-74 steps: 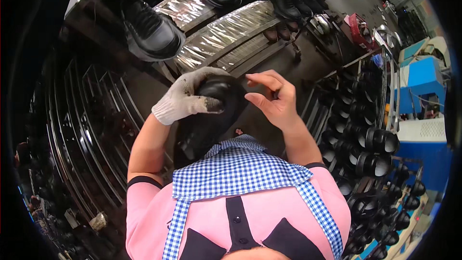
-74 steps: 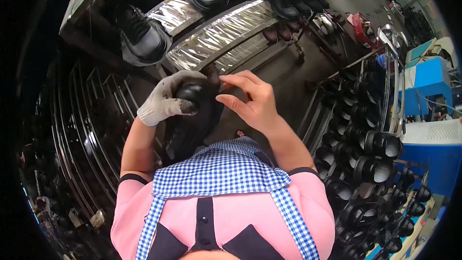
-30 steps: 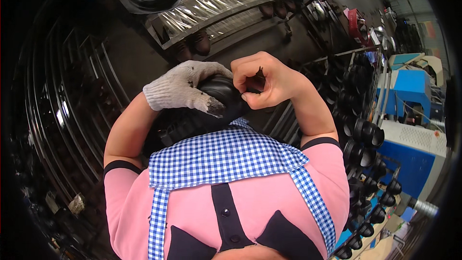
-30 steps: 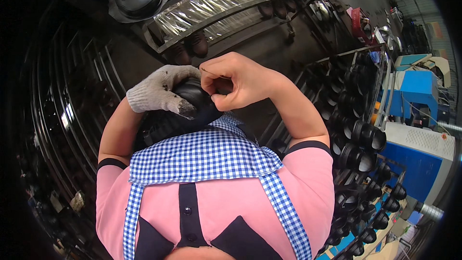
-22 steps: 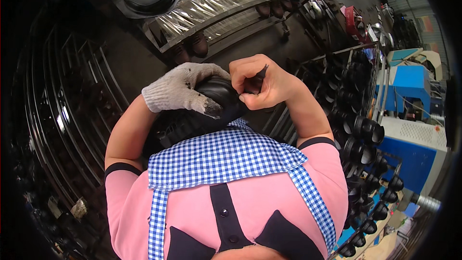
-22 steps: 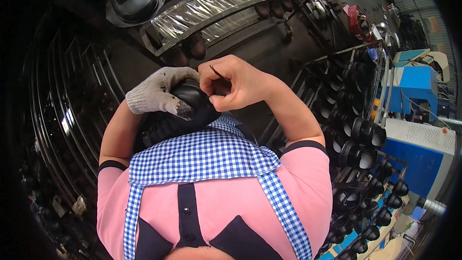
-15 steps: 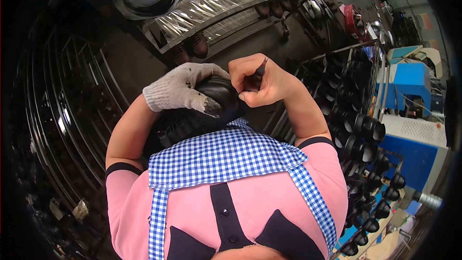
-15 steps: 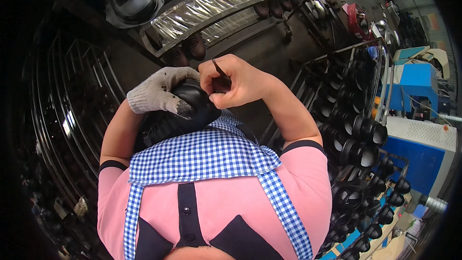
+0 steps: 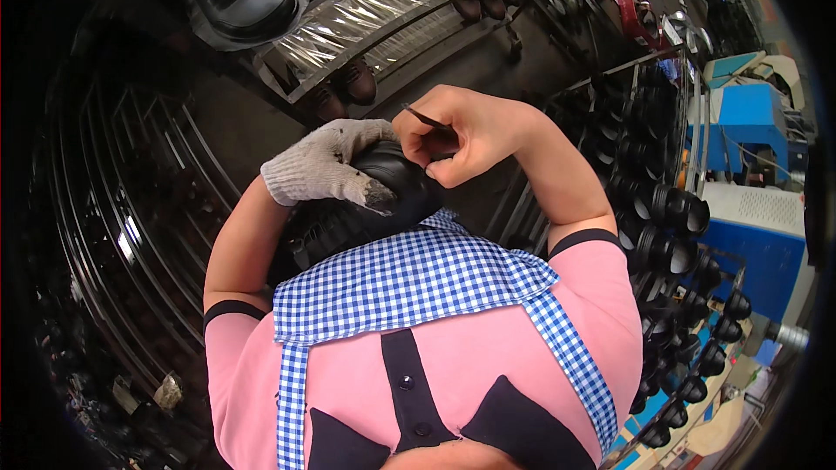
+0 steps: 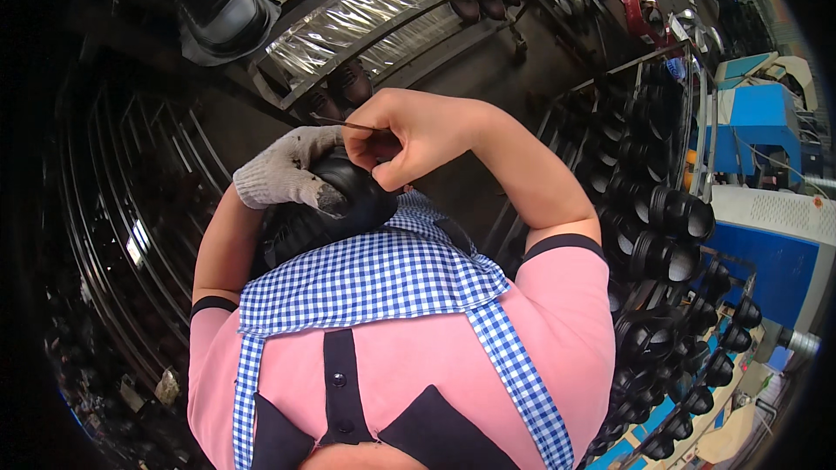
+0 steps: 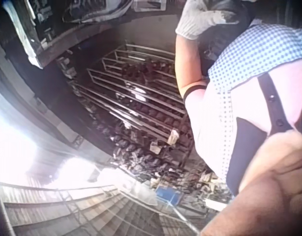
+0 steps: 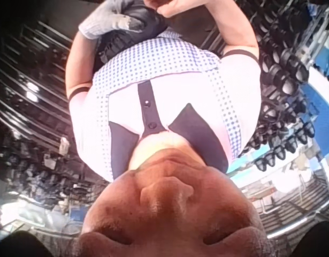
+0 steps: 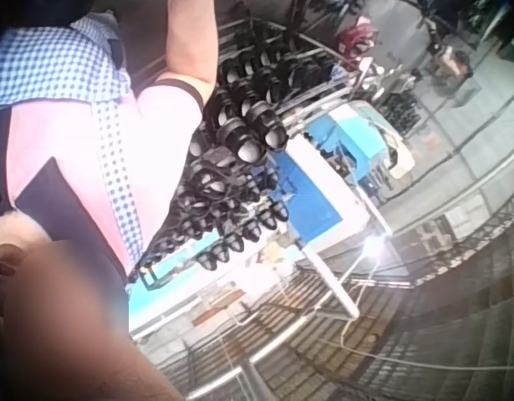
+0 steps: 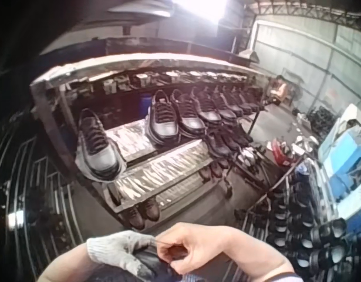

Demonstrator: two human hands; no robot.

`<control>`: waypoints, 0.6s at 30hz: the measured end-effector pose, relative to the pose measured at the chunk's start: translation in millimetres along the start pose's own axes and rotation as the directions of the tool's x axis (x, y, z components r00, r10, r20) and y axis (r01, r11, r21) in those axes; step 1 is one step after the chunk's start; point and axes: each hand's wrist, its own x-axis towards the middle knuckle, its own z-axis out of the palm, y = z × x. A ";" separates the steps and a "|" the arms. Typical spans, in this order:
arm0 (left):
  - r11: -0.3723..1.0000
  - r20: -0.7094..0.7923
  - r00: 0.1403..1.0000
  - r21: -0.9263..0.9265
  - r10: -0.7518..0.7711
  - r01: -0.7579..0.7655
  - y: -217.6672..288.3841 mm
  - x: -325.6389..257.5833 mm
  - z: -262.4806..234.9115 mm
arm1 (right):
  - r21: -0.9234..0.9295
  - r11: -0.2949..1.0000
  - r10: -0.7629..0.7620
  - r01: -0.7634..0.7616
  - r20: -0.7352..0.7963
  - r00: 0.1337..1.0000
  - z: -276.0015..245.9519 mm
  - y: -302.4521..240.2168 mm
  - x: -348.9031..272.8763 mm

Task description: Trim excess material from shoes and organize them on industrial racks.

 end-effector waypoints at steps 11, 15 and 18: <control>1.000 -0.033 0.999 0.014 -0.013 0.014 -1.6 -1.4 -5.8 | -0.055 0.997 -0.060 0.051 -0.174 0.983 12.3 0.3 -8.5; 0.999 -0.034 0.999 0.025 -0.026 0.027 -1.2 -2.0 -5.9 | -0.011 0.990 -0.136 0.138 -0.271 0.953 18.6 9.5 -9.3; 0.998 -0.036 0.998 0.031 -0.050 0.051 0.9 0.0 -5.8 | 0.026 0.993 -0.102 0.111 -0.226 0.969 14.1 15.0 -10.4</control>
